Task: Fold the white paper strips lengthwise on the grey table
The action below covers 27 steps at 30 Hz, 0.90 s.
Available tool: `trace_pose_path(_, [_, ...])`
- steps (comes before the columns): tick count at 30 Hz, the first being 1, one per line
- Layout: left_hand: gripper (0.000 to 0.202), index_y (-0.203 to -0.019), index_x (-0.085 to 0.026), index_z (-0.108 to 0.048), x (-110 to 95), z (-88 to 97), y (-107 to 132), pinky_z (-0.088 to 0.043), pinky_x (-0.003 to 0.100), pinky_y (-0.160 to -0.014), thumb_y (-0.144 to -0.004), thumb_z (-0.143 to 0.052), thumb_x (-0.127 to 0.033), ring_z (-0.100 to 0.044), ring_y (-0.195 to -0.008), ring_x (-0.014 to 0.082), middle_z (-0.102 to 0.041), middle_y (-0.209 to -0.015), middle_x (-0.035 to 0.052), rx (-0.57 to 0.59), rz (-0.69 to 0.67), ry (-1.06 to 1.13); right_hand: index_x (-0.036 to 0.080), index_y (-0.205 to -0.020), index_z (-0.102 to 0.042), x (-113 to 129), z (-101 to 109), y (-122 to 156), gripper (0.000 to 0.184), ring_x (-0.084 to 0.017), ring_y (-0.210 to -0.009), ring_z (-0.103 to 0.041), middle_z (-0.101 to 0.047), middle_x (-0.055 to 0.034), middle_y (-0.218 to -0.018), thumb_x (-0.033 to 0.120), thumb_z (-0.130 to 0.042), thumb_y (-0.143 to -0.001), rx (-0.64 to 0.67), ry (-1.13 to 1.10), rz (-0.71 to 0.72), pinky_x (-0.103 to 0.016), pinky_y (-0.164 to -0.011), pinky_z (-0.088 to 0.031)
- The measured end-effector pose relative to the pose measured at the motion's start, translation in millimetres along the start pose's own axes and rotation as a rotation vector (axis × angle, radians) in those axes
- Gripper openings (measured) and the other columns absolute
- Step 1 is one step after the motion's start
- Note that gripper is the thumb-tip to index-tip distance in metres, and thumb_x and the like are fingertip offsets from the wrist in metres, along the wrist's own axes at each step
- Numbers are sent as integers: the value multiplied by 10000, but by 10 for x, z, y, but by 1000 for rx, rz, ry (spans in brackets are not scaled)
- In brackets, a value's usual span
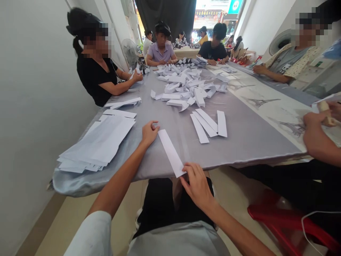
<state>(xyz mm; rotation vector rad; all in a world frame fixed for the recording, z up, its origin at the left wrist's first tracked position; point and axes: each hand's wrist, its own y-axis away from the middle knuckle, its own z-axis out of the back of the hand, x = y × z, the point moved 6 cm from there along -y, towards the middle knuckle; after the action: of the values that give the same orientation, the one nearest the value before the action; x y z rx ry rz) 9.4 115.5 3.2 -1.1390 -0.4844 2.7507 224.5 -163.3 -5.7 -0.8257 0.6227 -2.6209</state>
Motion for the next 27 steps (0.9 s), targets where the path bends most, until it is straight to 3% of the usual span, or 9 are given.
trace_pose_path(2, [339,-1170,-212,-754,-10,48,49,-464,326,-802,-872,-648,-336,-581,-716,196,-612,-733,-4,25,-23,13,189,-1201,-654,80,-10,-91,247,-296,-1032,-681,-723,-133,-1098,129,-521,-1001,100,26,77,-469,-918,-573])
trace_pose_path(4, [340,-1167,-212,-751,-8,101,80,-463,331,-794,-873,-650,-351,-587,-713,199,-620,-732,0,35,-37,28,184,-1292,-631,99,-2,-198,328,-270,-960,-695,-727,-123,-1050,136,-460,-1017,120,-9,98,-420,-875,-578])
trace_pose_path(8, [336,-1165,-210,-725,3,220,148,-469,344,-795,-875,-652,-363,-608,-725,209,-636,-732,4,16,-50,46,159,-1439,-550,-111,25,-504,434,-228,-781,-710,-728,-89,-944,228,-438,-1026,-35,-181,-89,-360,-765,-589])
trace_pose_path(10, [323,-1156,-205,-698,-12,244,211,-479,342,-786,-888,-647,-380,-625,-712,205,-644,-716,1,30,-40,102,169,-1382,-602,-244,-29,-707,413,-208,-702,-689,-702,-46,-839,267,-480,-1000,-88,-298,-190,-344,-721,-586])
trace_pose_path(14, [372,-1172,-212,-591,-116,156,373,-476,306,-659,-955,-590,-515,-629,-565,170,-630,-639,-28,180,25,439,160,-1249,-671,-431,-313,-1123,372,-197,-666,-713,-662,-23,-780,372,-557,-966,-128,-715,-402,-318,-616,-602])
trace_pose_path(17, [428,-1224,-237,-516,-223,32,466,-468,269,-625,-920,-643,-510,-702,-643,169,-714,-786,7,364,84,719,151,-1226,-653,-445,-557,-1338,430,-227,-772,-755,-693,-64,-884,473,-611,-944,-177,-956,-494,-325,-584,-634])
trace_pose_path(21, [415,-1127,-210,-612,-226,7,442,-541,296,-762,-760,-776,-312,-736,-875,190,-759,-1010,60,433,103,882,177,-1268,-638,-322,-809,-1518,473,-227,-879,-757,-737,-104,-1035,501,-652,-923,-22,-1017,-435,-286,-559,-624])
trace_pose_path(24, [353,-978,-179,-688,-92,46,368,-559,311,-811,-663,-831,-244,-721,-895,194,-762,-991,53,395,118,883,205,-1371,-588,-237,-864,-1653,511,-215,-877,-754,-748,-85,-1035,457,-647,-931,185,-966,-295,-255,-555,-594])
trace_pose_path(27, [333,-900,-171,-712,49,75,319,-569,314,-808,-623,-882,-243,-716,-873,193,-766,-930,43,358,145,897,223,-1406,-564,-233,-817,-1857,497,-182,-804,-733,-755,-47,-976,403,-635,-948,306,-849,-109,-266,-629,-588])
